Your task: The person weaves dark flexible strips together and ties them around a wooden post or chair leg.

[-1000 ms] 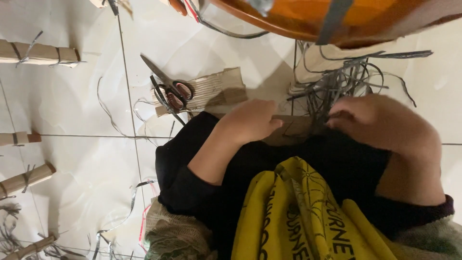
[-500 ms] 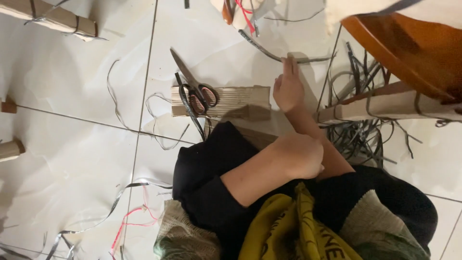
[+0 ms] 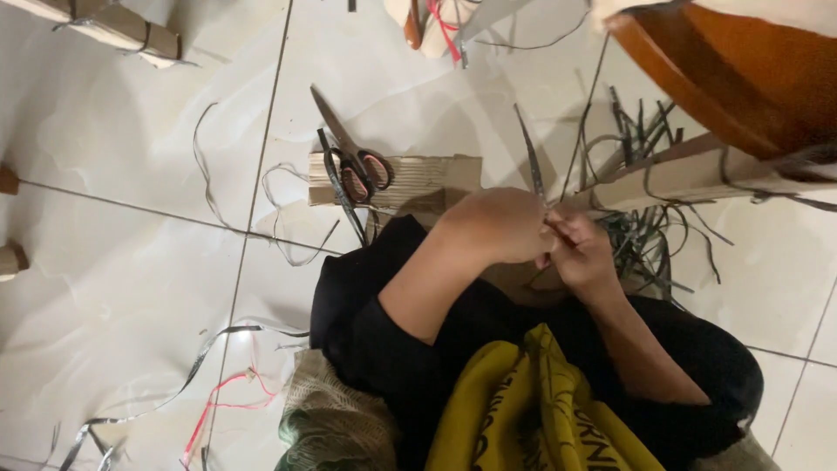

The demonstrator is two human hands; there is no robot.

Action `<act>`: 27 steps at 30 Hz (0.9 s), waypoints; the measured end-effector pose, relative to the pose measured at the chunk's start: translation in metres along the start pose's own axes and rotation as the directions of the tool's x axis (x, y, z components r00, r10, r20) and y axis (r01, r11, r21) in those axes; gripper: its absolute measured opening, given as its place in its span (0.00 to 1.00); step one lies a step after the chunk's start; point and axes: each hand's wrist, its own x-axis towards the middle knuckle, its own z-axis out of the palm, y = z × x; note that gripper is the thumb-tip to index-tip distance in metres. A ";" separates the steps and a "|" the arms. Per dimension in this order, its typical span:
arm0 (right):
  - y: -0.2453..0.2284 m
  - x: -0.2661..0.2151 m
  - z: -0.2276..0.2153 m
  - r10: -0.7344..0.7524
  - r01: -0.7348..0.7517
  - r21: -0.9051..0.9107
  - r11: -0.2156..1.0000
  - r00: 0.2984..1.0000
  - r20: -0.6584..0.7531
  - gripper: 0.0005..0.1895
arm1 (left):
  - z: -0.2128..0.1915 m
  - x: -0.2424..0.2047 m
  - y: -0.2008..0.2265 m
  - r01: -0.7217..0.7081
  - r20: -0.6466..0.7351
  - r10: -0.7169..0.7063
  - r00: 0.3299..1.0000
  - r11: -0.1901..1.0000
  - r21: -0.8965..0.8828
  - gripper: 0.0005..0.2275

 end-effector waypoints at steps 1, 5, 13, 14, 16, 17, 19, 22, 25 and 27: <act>-0.021 -0.005 -0.005 -0.012 0.012 -0.001 1.000 1.000 -0.012 0.05 | -0.007 -0.002 0.009 -0.010 0.002 0.010 1.000 1.000 0.013 0.24; -0.082 -0.024 -0.028 0.051 -0.054 0.138 0.989 0.998 0.027 0.02 | -0.018 -0.003 0.050 -0.190 -0.197 0.185 0.963 0.982 -0.004 0.19; -0.061 -0.019 -0.091 -0.064 -0.094 0.495 0.864 0.953 0.295 0.03 | -0.009 0.022 0.085 -0.597 -0.273 0.553 0.787 0.573 -0.561 0.15; -0.061 -0.015 -0.097 -0.118 -0.125 0.534 0.836 0.910 0.398 0.02 | -0.011 0.024 0.089 -0.598 -0.260 0.585 0.768 0.509 -0.619 0.14; -0.058 -0.010 -0.108 -0.177 -0.164 0.575 0.801 0.854 0.490 0.03 | -0.010 0.030 0.096 -0.585 -0.246 0.611 0.753 0.449 -0.676 0.13; -0.056 -0.010 -0.113 -0.185 -0.223 0.591 0.775 0.814 0.551 0.03 | -0.008 0.033 0.099 -0.586 -0.265 0.598 0.757 0.440 -0.681 0.14; -0.054 -0.009 -0.118 -0.198 -0.283 0.607 0.743 0.773 0.603 0.04 | -0.001 0.037 0.102 -0.579 -0.276 0.581 0.766 0.437 -0.688 0.15; -0.048 -0.008 -0.118 -0.241 -0.317 0.636 0.704 0.735 0.634 0.04 | 0.010 0.042 0.103 -0.568 -0.293 0.535 0.792 0.472 -0.674 0.15; -0.038 -0.010 -0.116 -0.199 -0.355 0.666 0.656 0.770 0.606 0.07 | 0.015 0.046 0.108 -0.692 -0.423 0.562 0.711 0.452 -0.563 0.10; -0.049 -0.004 -0.110 -0.194 -0.380 0.587 0.715 0.699 0.688 0.05 | 0.014 0.043 0.112 -0.735 -0.493 0.545 0.678 0.493 -0.465 0.08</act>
